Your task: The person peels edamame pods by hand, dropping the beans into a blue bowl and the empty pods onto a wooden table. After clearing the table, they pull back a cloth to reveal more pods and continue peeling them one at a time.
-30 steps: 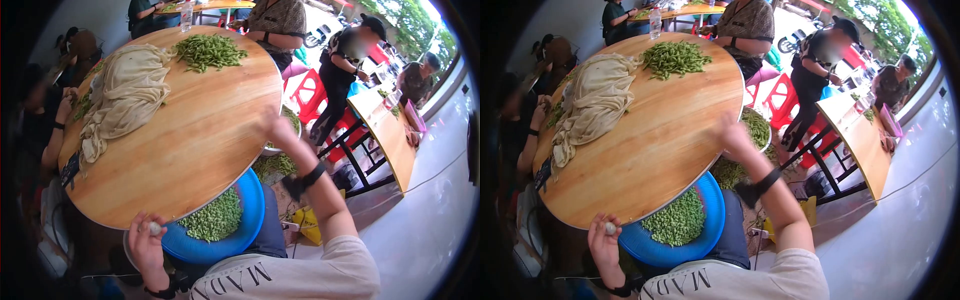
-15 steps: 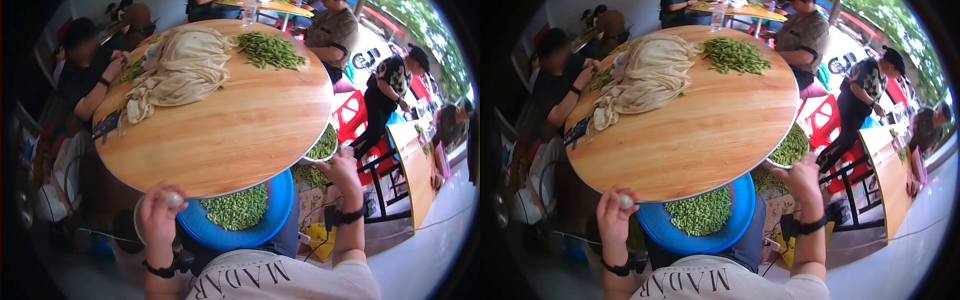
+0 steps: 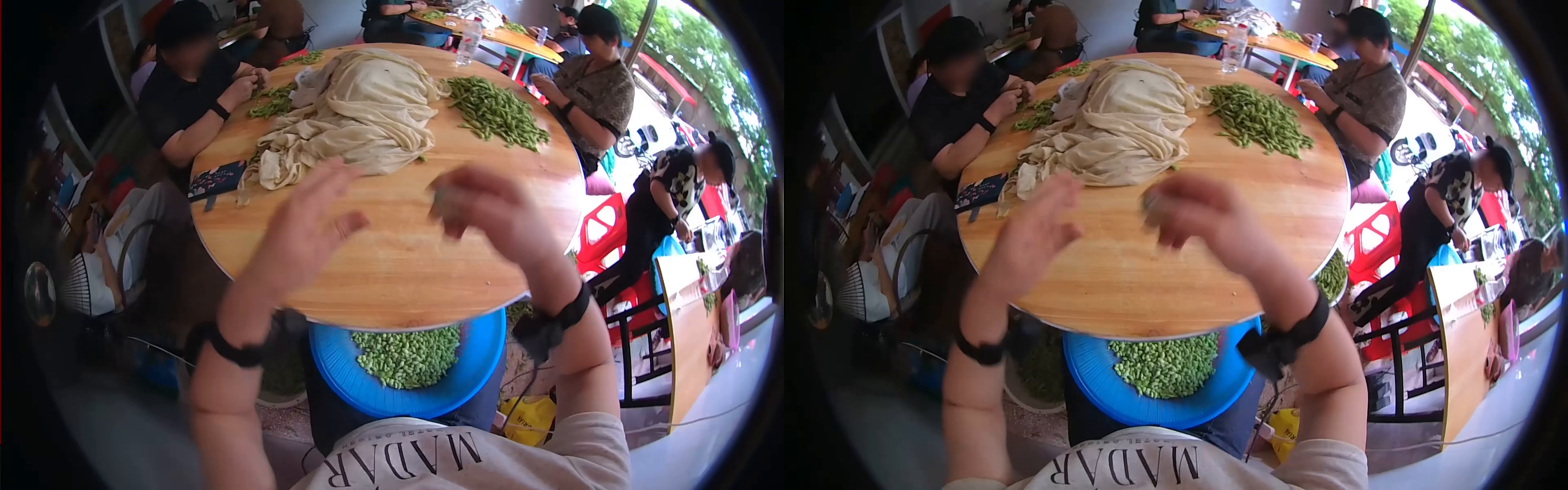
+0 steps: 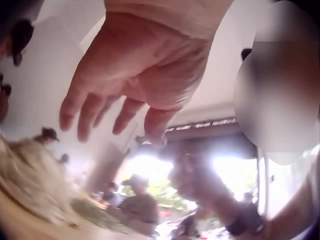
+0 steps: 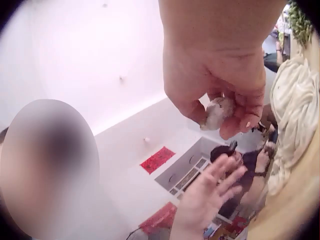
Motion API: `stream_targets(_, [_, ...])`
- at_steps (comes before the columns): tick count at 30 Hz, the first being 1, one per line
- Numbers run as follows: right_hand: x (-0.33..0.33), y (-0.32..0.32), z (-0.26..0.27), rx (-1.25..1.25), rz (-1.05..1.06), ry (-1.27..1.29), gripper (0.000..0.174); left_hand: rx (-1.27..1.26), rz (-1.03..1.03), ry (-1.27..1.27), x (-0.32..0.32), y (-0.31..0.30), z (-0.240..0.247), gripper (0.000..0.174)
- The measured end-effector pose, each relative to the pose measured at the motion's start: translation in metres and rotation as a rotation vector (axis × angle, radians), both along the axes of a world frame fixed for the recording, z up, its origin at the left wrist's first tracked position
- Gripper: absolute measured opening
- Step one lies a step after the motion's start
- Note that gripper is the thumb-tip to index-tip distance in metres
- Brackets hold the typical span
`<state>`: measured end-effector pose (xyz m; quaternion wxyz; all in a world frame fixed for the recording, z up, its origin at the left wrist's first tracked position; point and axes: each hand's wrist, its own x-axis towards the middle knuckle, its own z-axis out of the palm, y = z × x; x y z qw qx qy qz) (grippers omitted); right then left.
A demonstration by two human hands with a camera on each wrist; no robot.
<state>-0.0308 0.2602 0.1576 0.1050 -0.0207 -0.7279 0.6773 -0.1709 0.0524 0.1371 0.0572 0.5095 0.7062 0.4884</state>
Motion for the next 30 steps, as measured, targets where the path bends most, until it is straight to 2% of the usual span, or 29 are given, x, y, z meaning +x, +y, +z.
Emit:
stream_targets(1, [-0.011,0.015,0.009,-0.141,-0.085,0.054,0.023,-0.214,0.111,0.339,-0.026,0.003,0.014,0.054])
stream_targets(3, [-0.036,0.048,0.008,-0.302,-0.136,0.108,0.023,-0.521,0.073,0.264,-0.074,0.021,0.021,0.069])
stream_targets(4, [-0.046,0.059,0.004,-0.338,-0.121,0.104,0.023,-0.565,0.093,0.356,-0.092,0.032,0.015,0.071])
stream_targets(6, [-0.063,0.066,-0.012,-0.127,-0.186,-0.034,0.021,-0.652,0.130,0.545,-0.126,0.056,-0.008,0.075])
stream_targets(8, [-0.075,0.062,-0.031,0.121,-0.187,-0.058,0.022,-0.716,0.244,0.643,-0.132,0.084,-0.034,0.072])
stream_targets(11, [-0.086,0.071,-0.055,0.112,-0.156,-0.166,0.023,-0.724,0.291,0.660,-0.162,0.119,-0.086,0.058])
stream_targets(12, [-0.088,0.076,-0.063,0.110,-0.130,-0.203,0.022,-0.720,0.284,0.642,-0.163,0.126,-0.087,0.053])
stream_targets(13, [-0.091,0.079,-0.068,0.106,-0.105,-0.238,0.021,-0.670,0.291,0.640,-0.169,0.129,-0.086,0.026])
stream_targets(14, [-0.094,0.081,-0.073,0.165,-0.060,-0.251,0.022,-0.549,0.325,0.616,-0.179,0.130,-0.081,0.021])
stream_targets(16, [-0.104,0.080,-0.083,0.281,0.038,-0.283,0.024,-0.312,0.391,0.553,-0.207,0.134,-0.069,0.014])
stream_targets(17, [-0.110,0.076,-0.088,0.481,0.018,-0.192,0.025,-0.213,0.491,0.607,-0.213,0.136,-0.050,0.013])
stream_targets(20, [-0.144,0.066,-0.113,0.595,-0.021,-0.018,0.031,-0.045,0.788,0.731,-0.231,0.145,0.001,0.016])
stream_targets(23, [-0.192,0.057,-0.140,0.732,-0.155,0.420,0.030,0.188,0.734,0.328,-0.273,0.161,0.012,0.019])
stream_targets(26, [-0.241,0.065,-0.142,0.758,-0.294,0.592,0.038,0.486,0.510,-0.151,-0.257,0.174,0.001,0.020])
stream_targets(27, [-0.253,0.075,-0.133,0.764,-0.386,0.397,0.034,0.379,0.503,0.196,-0.245,0.168,-0.006,0.023])
stream_targets(28, [-0.262,0.090,-0.124,0.762,-0.482,0.195,0.029,0.277,0.428,0.448,-0.232,0.162,-0.019,0.017])
stream_targets(29, [-0.274,0.108,-0.125,0.775,-0.578,0.281,0.027,0.170,0.347,0.694,-0.222,0.155,-0.033,0.013])
stream_targets(30, [-0.277,0.118,-0.122,0.727,-0.595,0.164,0.026,-0.065,0.185,0.783,-0.227,0.144,-0.052,0.017])
